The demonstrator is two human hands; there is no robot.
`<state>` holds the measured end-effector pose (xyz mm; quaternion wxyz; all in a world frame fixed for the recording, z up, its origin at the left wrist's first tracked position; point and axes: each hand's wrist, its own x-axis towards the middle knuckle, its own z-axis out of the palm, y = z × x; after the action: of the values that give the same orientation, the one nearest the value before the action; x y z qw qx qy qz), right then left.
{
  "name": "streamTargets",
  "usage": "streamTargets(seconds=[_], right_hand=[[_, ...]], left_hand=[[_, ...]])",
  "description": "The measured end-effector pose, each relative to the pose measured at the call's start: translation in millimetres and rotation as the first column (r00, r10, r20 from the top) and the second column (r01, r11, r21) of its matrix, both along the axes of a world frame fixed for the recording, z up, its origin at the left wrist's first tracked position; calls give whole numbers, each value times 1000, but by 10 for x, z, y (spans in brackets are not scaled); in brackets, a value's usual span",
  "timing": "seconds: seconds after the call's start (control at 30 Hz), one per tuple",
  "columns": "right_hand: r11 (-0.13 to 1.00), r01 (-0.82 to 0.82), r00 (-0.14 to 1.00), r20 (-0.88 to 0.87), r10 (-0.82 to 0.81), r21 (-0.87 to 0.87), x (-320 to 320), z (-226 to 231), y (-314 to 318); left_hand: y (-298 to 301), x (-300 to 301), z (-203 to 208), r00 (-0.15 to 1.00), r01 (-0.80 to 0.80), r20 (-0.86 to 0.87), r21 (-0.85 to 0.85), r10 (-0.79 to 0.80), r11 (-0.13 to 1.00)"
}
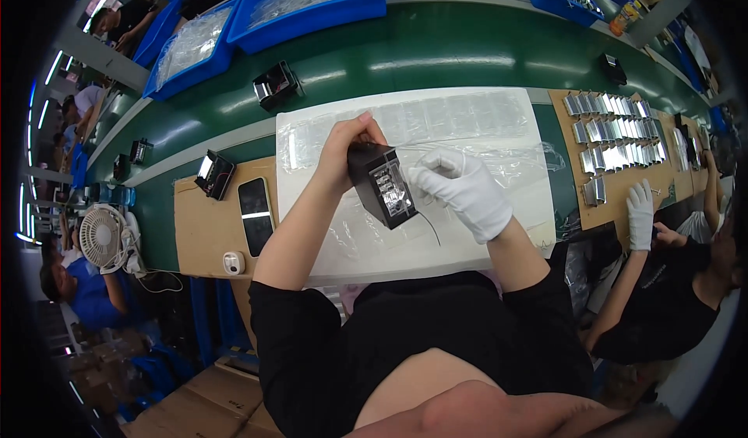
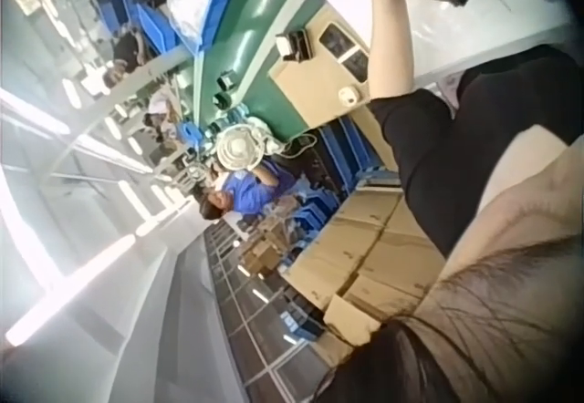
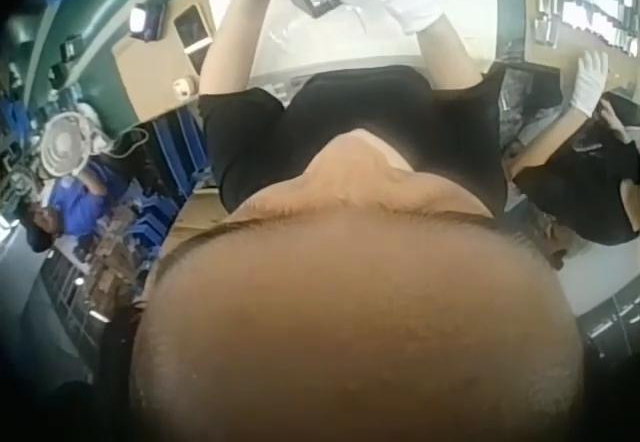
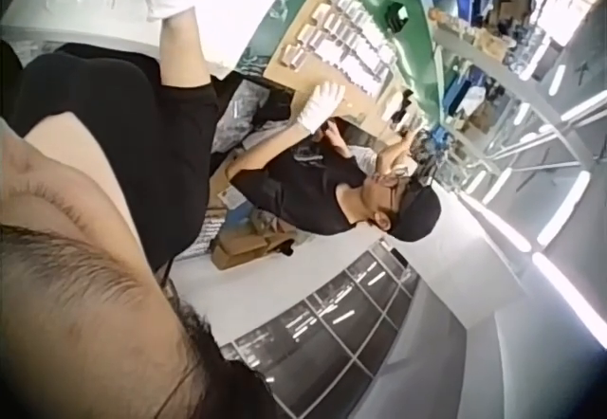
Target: Packaging small electronic components into plastic sheets at an assembly line workstation.
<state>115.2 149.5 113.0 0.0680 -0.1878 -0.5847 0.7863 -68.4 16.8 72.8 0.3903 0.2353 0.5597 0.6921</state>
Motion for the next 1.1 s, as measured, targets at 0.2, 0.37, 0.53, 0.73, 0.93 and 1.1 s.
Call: streamTargets(seconds=[0.2, 0.37, 0.53, 0.73, 0.93, 1.1], right_hand=[[997, -72, 997, 15, 72, 17, 79, -40, -2], [999, -54, 998, 16, 54, -3, 121, -42, 25], [953, -181, 983, 56, 173, 244, 167, -78, 101], [550, -187, 982, 178, 70, 814, 193, -182, 228], [429, -45, 933, 192, -305, 902, 346, -536, 401], [266, -202, 884, 292, -366, 943, 432, -701, 445]], left_hand=[[-43, 166, 52, 996, -37, 80, 89, 30, 995], [-4, 209, 24, 991, -86, 114, 82, 76, 993], [81, 226, -23, 997, -75, 2, 54, 75, 996], [362, -57, -22, 910, -131, -390, 50, 141, 990], [533, -747, -35, 311, -310, -926, 114, 214, 944], [237, -526, -228, 234, -314, -972, -50, 27, 948]])
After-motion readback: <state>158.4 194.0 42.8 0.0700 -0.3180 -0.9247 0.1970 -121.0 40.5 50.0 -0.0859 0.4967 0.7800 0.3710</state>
